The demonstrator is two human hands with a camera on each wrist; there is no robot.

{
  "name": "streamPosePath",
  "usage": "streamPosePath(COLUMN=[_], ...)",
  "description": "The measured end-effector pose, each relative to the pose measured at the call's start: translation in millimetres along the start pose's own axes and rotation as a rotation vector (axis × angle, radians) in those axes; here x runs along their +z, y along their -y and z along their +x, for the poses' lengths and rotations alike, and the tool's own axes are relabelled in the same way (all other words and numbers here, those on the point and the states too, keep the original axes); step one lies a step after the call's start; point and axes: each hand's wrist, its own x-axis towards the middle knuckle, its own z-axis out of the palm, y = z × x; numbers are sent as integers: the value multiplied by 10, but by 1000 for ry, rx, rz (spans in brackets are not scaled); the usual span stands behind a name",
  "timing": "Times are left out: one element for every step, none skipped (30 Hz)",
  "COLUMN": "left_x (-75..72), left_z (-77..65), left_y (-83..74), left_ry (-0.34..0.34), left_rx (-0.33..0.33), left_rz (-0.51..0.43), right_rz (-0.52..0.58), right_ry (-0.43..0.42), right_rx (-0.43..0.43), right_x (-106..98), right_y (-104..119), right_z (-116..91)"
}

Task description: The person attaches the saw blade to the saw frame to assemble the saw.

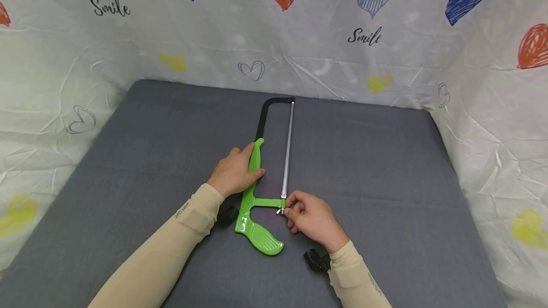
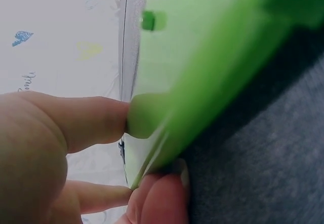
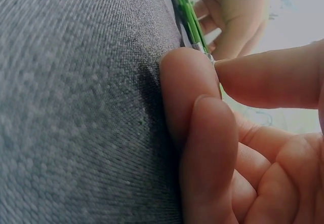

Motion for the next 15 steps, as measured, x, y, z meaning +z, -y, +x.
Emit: streamPosePath(left_x=[-2,-2,-3,-4,-4,-3,-4,-4,-5,-6,-6,-6,-8,-7,-7], left_z=[-2,-2,-2,-1,1,3,3,4,4,5,4,4,3,3,2], left_y=[-2,-5,-8,-10,-8,-7,-6,-6,-4,-4,-3,-3,-2,-2,-2], left_ry=[-1,1,2,2,3,5,7,8,8,7,8,8,7,7,9], left_rx=[0,-1,-2,-3,-3,-4,-6,-7,-7,-5,-5,-5,-4,-4,-4], left_rz=[0,-1,-1,-1,0,-1,0,-1,-1,-1,-1,-1,0,0,0], right_rz=[4,8,11,16,20,24,26,27,28,29,29,28,27,26,26], right_ry=[1,2,2,3,3,4,4,4,5,6,7,6,6,5,4], right_rx=[-1,-1,-2,-3,-7,-11,-12,-14,-14,-14,-13,-11,-9,-6,-3], right_x=[-2,-4,-7,-10,-13,-14,-14,-12,-11,-9,-7,-4,-2,1,3], right_y=[2,6,9,12,14,13,12,9,7,4,3,0,-3,-6,-7], right_z=[-1,-3,-4,-6,-6,-5,-3,-2,-1,1,1,2,3,5,5])
